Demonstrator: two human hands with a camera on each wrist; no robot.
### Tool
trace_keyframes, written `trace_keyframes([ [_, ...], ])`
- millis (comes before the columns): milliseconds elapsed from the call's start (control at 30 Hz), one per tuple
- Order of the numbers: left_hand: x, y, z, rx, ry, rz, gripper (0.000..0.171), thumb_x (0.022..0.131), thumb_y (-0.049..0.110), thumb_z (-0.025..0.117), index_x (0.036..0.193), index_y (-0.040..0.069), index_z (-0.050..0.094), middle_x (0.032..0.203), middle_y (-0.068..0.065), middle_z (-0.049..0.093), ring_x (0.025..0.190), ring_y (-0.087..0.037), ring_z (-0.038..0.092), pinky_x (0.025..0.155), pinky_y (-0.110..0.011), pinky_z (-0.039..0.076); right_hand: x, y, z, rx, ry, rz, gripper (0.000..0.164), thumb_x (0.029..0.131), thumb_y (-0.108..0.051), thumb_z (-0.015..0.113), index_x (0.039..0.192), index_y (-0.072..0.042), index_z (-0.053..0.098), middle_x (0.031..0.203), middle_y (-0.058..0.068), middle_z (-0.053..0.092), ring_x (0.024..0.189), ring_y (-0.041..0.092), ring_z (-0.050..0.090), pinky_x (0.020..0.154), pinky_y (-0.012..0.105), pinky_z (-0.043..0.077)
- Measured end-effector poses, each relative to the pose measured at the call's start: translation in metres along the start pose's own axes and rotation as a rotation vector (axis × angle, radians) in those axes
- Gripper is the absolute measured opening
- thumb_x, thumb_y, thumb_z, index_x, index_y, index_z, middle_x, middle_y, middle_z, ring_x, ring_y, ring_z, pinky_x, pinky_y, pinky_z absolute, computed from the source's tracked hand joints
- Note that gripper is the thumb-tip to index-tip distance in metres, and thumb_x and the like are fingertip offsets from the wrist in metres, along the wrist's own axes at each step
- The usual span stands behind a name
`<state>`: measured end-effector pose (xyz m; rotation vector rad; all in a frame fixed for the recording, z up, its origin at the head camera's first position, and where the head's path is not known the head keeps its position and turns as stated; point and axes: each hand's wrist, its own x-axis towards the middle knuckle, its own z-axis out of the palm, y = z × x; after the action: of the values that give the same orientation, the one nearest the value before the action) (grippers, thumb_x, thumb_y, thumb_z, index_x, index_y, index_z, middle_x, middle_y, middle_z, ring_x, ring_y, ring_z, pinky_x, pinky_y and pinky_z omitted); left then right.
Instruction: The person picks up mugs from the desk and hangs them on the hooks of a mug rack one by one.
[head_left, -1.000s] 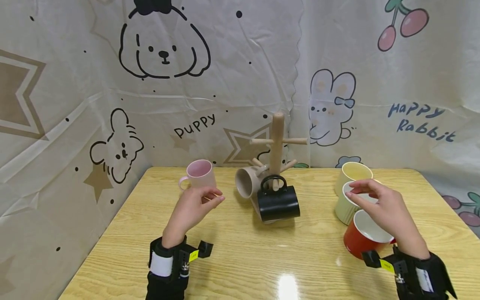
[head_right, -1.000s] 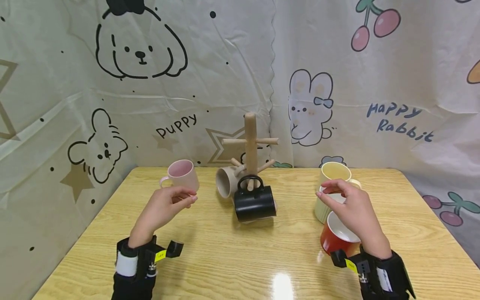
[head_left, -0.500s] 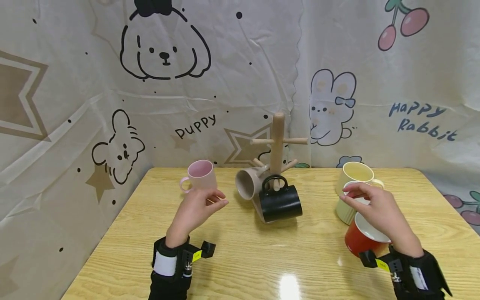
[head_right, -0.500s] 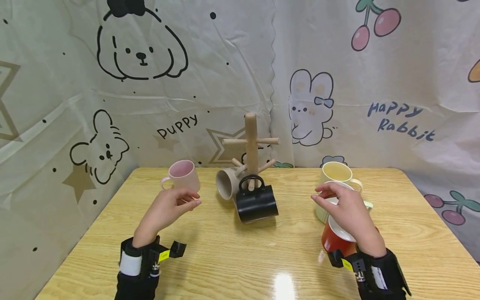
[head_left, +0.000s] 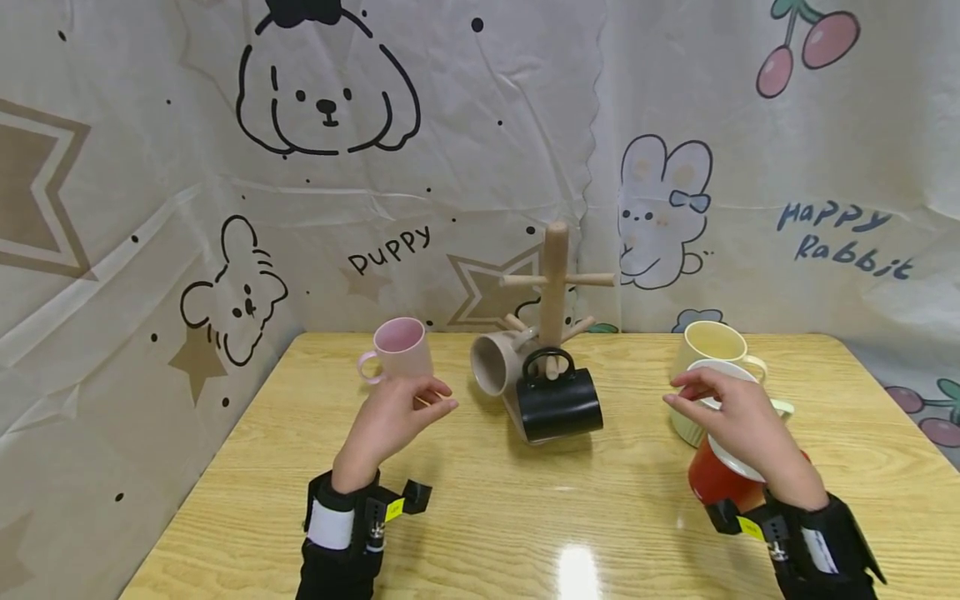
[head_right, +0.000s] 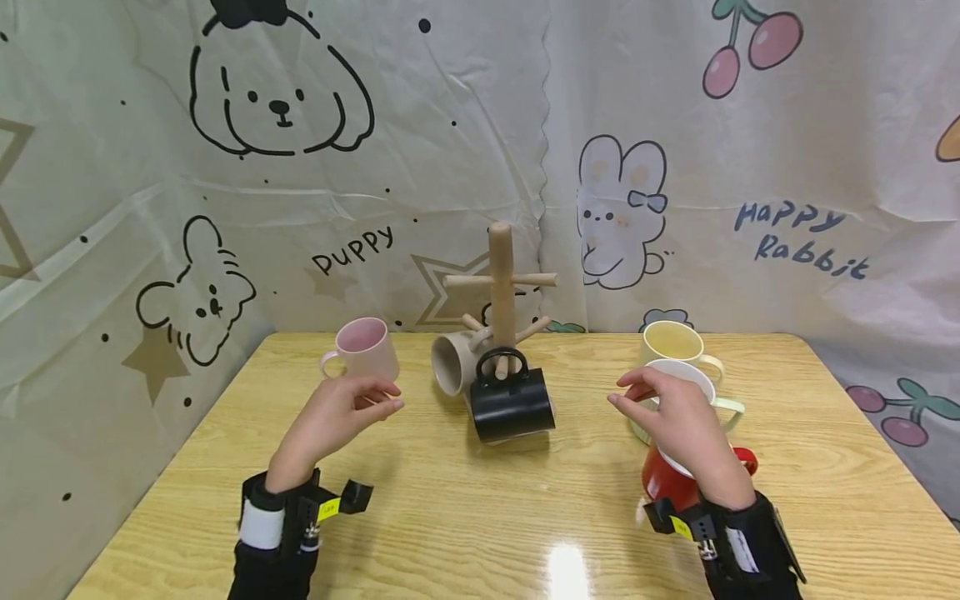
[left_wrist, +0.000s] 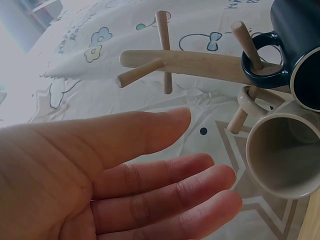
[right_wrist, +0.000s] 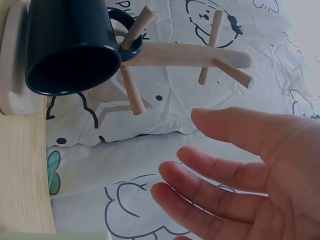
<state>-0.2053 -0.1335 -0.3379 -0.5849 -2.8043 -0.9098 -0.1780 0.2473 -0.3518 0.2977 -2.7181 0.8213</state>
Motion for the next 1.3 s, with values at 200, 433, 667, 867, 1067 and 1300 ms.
trace_keyframes([
  [200, 0.0, 0.003, 0.001, 0.001, -0.003, 0.005, 0.018, 0.082, 0.023, 0.068, 0.092, 0.007, 0.069, 0.084, -0.004, 0.069, 0.075, -0.016, 0.065, 0.068, -0.031, 0.053, 0.001, -0.003, 0.003, 0.002, -0.019, -0.008, 0.024, 0.084, -0.024, 0.067, 0.099, -0.005, 0.065, 0.086, 0.007, 0.068, 0.084, 0.027, 0.063, 0.08, 0.052, 0.048],
  [433, -0.002, 0.003, -0.001, 0.012, 0.015, 0.019, 0.017, 0.082, 0.022, 0.069, 0.091, 0.007, 0.069, 0.084, -0.004, 0.069, 0.075, -0.016, 0.065, 0.069, -0.031, 0.053, 0.002, -0.008, 0.005, -0.017, -0.012, -0.006, 0.021, 0.083, -0.018, 0.068, 0.099, -0.006, 0.065, 0.086, 0.005, 0.068, 0.084, 0.025, 0.063, 0.077, 0.046, 0.049],
  [667, -0.002, 0.002, -0.004, 0.002, 0.015, 0.017, 0.017, 0.082, 0.022, 0.069, 0.09, 0.008, 0.069, 0.083, -0.003, 0.068, 0.075, -0.015, 0.065, 0.07, -0.032, 0.053, -0.001, -0.015, 0.003, -0.003, -0.009, 0.001, 0.023, 0.084, -0.021, 0.067, 0.1, -0.005, 0.064, 0.087, 0.007, 0.068, 0.088, 0.028, 0.062, 0.082, 0.053, 0.046],
  [867, -0.003, 0.002, -0.001, -0.003, 0.006, 0.019, 0.016, 0.082, 0.023, 0.069, 0.09, 0.01, 0.069, 0.082, -0.001, 0.067, 0.075, -0.012, 0.063, 0.07, -0.029, 0.052, -0.006, -0.031, 0.003, 0.024, 0.058, -0.041, 0.021, 0.083, -0.021, 0.068, 0.098, -0.007, 0.067, 0.087, 0.006, 0.069, 0.088, 0.027, 0.061, 0.08, 0.051, 0.048],
  [1067, -0.005, 0.003, 0.0, 0.012, 0.009, 0.017, 0.016, 0.082, 0.024, 0.069, 0.089, 0.01, 0.07, 0.081, 0.0, 0.067, 0.074, -0.012, 0.063, 0.069, -0.029, 0.052, 0.004, -0.067, -0.018, -0.019, 0.165, -0.233, 0.02, 0.079, -0.015, 0.071, 0.098, -0.009, 0.068, 0.094, 0.007, 0.07, 0.083, 0.023, 0.063, 0.073, 0.042, 0.05],
  [1300, -0.003, 0.005, 0.0, 0.012, 0.009, 0.026, 0.015, 0.082, 0.023, 0.069, 0.089, 0.01, 0.07, 0.08, 0.0, 0.067, 0.074, -0.012, 0.063, 0.069, -0.028, 0.052, 0.065, -0.111, -0.065, -0.019, 0.079, -0.352, 0.041, 0.082, -0.015, 0.068, 0.12, -0.005, 0.058, 0.123, 0.018, 0.058, 0.113, 0.034, 0.052, 0.089, 0.051, 0.043],
])
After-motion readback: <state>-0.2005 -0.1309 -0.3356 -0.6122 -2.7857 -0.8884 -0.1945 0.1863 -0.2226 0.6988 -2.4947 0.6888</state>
